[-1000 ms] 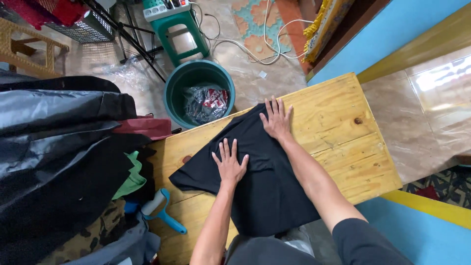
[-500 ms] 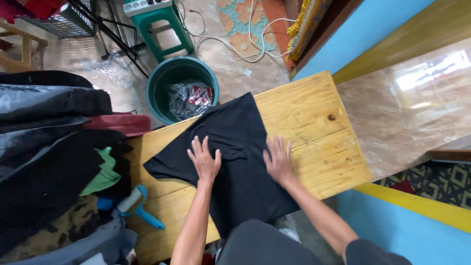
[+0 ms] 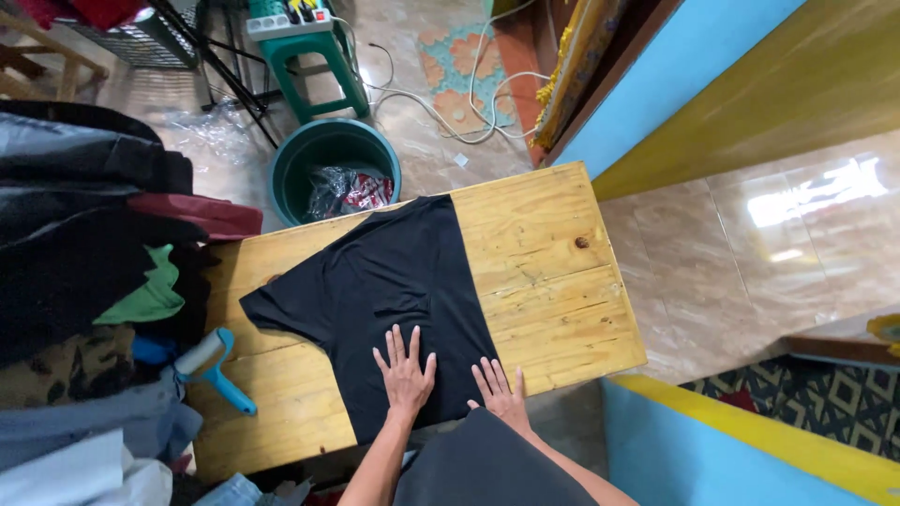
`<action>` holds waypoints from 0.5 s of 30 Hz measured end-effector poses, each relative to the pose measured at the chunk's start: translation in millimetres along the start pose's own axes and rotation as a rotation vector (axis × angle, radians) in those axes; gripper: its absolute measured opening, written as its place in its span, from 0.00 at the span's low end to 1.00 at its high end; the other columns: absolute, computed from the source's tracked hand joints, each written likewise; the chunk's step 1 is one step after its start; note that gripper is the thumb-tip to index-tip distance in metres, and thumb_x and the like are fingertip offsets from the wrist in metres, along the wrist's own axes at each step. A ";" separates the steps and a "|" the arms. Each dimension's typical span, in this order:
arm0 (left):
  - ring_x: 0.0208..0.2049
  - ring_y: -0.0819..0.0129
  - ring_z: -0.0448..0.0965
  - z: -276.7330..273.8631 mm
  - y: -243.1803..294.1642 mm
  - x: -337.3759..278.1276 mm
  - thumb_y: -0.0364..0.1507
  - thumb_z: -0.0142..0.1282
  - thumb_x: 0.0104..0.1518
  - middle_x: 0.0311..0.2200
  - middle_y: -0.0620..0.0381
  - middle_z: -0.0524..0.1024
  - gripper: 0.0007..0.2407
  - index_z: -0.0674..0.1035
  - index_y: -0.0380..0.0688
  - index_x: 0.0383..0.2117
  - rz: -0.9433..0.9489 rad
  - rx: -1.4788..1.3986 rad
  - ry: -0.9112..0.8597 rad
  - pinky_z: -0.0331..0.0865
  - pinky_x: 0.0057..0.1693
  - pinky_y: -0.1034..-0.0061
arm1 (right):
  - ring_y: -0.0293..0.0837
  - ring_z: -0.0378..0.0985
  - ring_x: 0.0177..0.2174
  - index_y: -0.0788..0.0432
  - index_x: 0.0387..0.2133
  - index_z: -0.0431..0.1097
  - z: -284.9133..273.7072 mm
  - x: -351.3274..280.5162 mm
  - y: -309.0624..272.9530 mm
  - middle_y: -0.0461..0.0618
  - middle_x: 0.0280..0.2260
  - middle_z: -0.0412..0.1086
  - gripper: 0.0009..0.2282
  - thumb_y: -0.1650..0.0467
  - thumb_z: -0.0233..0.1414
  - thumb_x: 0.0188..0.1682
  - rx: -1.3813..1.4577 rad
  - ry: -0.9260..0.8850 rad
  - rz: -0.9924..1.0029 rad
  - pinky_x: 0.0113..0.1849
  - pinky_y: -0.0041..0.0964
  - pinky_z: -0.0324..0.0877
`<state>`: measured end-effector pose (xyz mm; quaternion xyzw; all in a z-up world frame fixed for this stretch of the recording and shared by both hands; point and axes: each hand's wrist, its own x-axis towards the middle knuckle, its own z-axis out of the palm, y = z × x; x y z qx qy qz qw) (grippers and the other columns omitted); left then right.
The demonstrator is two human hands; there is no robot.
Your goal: The person lays a black t-shirt on a wooden table, smooths it out, and uses a lint roller to clean the surface. They then fold the t-shirt neatly into a compact rectangle and roll it over the folded garment before placing it aside.
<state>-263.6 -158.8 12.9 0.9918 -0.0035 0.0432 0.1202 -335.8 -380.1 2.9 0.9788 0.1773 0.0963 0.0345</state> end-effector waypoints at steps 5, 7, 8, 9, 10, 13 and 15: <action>0.75 0.50 0.42 0.9 -2.2 -12.1 0.50 0.42 0.63 0.75 0.48 0.42 0.31 0.54 0.61 0.73 0.044 0.061 -0.055 0.38 0.71 0.41 | 0.49 0.68 0.58 0.46 0.63 0.63 -0.6 -2.6 16.0 0.48 0.63 0.63 0.23 0.60 0.50 0.53 0.219 0.003 -0.082 0.60 0.74 0.45; 0.74 0.50 0.44 -2.4 -1.7 -22.0 0.49 0.44 0.62 0.74 0.48 0.45 0.31 0.56 0.60 0.72 0.048 0.035 -0.033 0.40 0.70 0.41 | 0.45 0.73 0.49 0.45 0.50 0.70 6.6 10.8 26.6 0.45 0.52 0.68 0.17 0.63 0.57 0.47 0.244 0.022 -0.109 0.57 0.71 0.52; 0.74 0.49 0.46 -3.4 -1.5 -23.1 0.48 0.46 0.61 0.74 0.48 0.47 0.30 0.59 0.59 0.71 0.059 0.006 -0.009 0.42 0.70 0.41 | 0.41 0.78 0.40 0.43 0.38 0.77 11.0 21.3 33.1 0.41 0.42 0.73 0.11 0.67 0.63 0.40 0.264 0.041 -0.131 0.54 0.68 0.58; 0.74 0.49 0.46 -4.0 -2.5 -23.9 0.48 0.46 0.61 0.74 0.48 0.47 0.30 0.59 0.59 0.71 0.056 0.007 0.001 0.42 0.70 0.41 | 0.41 0.78 0.40 0.43 0.38 0.77 3.7 39.2 36.6 0.41 0.42 0.73 0.11 0.67 0.63 0.40 0.262 0.049 -0.137 0.54 0.68 0.58; 0.73 0.51 0.49 -4.9 -4.5 -25.1 0.48 0.46 0.62 0.73 0.49 0.49 0.30 0.59 0.58 0.71 0.051 -0.015 -0.011 0.45 0.69 0.43 | 0.45 0.78 0.37 0.45 0.36 0.77 -4.1 56.6 38.6 0.42 0.36 0.75 0.08 0.68 0.58 0.43 0.422 -0.013 -0.064 0.50 0.59 0.60; 0.65 0.55 0.62 -18.5 -7.8 -10.8 0.45 0.46 0.62 0.66 0.54 0.63 0.27 0.63 0.57 0.68 -0.010 -0.120 0.021 0.53 0.64 0.48 | 0.50 0.79 0.33 0.48 0.35 0.77 -24.4 112.1 31.5 0.44 0.31 0.78 0.06 0.68 0.54 0.47 0.628 -0.064 0.020 0.43 0.48 0.65; 0.58 0.58 0.72 -21.2 -19.8 8.4 0.43 0.46 0.62 0.58 0.58 0.74 0.24 0.68 0.56 0.65 -0.061 -0.197 0.060 0.60 0.58 0.51 | 0.52 0.79 0.31 0.49 0.36 0.77 -22.0 143.5 12.0 0.45 0.31 0.77 0.05 0.67 0.56 0.48 0.681 -0.051 0.033 0.38 0.46 0.69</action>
